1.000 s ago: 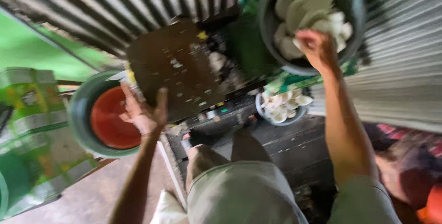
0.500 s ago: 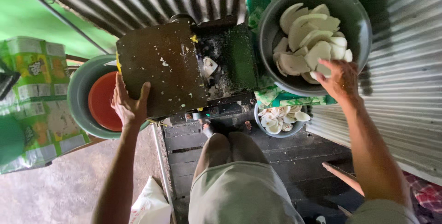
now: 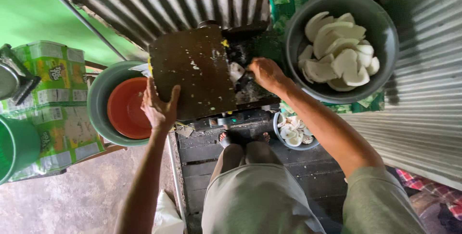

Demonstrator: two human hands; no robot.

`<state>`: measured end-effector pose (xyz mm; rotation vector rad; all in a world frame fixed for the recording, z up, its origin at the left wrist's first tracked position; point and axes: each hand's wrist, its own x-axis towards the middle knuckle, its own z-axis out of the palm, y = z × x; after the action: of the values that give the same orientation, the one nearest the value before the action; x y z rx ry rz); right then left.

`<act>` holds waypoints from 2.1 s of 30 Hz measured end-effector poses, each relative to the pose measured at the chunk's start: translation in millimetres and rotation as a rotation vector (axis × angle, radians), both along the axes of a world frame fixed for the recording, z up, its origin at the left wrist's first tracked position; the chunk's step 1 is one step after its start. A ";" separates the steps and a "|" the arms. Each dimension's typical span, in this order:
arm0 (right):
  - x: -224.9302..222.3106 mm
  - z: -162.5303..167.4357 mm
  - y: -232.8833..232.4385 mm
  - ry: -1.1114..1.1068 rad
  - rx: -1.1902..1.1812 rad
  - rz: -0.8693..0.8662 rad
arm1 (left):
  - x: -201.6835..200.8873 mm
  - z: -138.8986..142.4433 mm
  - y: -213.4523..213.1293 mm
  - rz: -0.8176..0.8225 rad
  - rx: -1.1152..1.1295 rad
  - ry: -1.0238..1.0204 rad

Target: The person feeds slices of coconut one at a time into a grating machine, holding a wooden guard plate over the mechanism while grated coconut falls into a red basin lined with plastic. They then scoop the grated coconut with a blue scoop and move the filled basin near a weighing scale before resuming feeding slices.

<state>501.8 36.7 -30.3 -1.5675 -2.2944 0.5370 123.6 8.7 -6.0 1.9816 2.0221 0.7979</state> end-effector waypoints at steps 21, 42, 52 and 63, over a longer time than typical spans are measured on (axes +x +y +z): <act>-17.4 -16.5 11.6 0.042 -0.036 -0.103 | 9.1 15.5 -6.8 0.000 -0.049 -0.072; -29.0 -42.0 21.1 -0.109 -0.033 -0.061 | 5.1 17.9 -3.3 0.043 -0.132 -0.067; -37.4 -31.3 24.6 -0.180 -0.049 -0.088 | 4.4 17.8 -3.1 0.029 -0.110 -0.092; -48.5 2.8 29.8 -0.112 -0.099 -0.205 | 3.2 16.6 -2.7 0.053 -0.129 -0.095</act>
<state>453.4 66.5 -27.5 -1.8985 -2.1795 0.5289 126.8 5.9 10.6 1.7939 2.0250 0.7378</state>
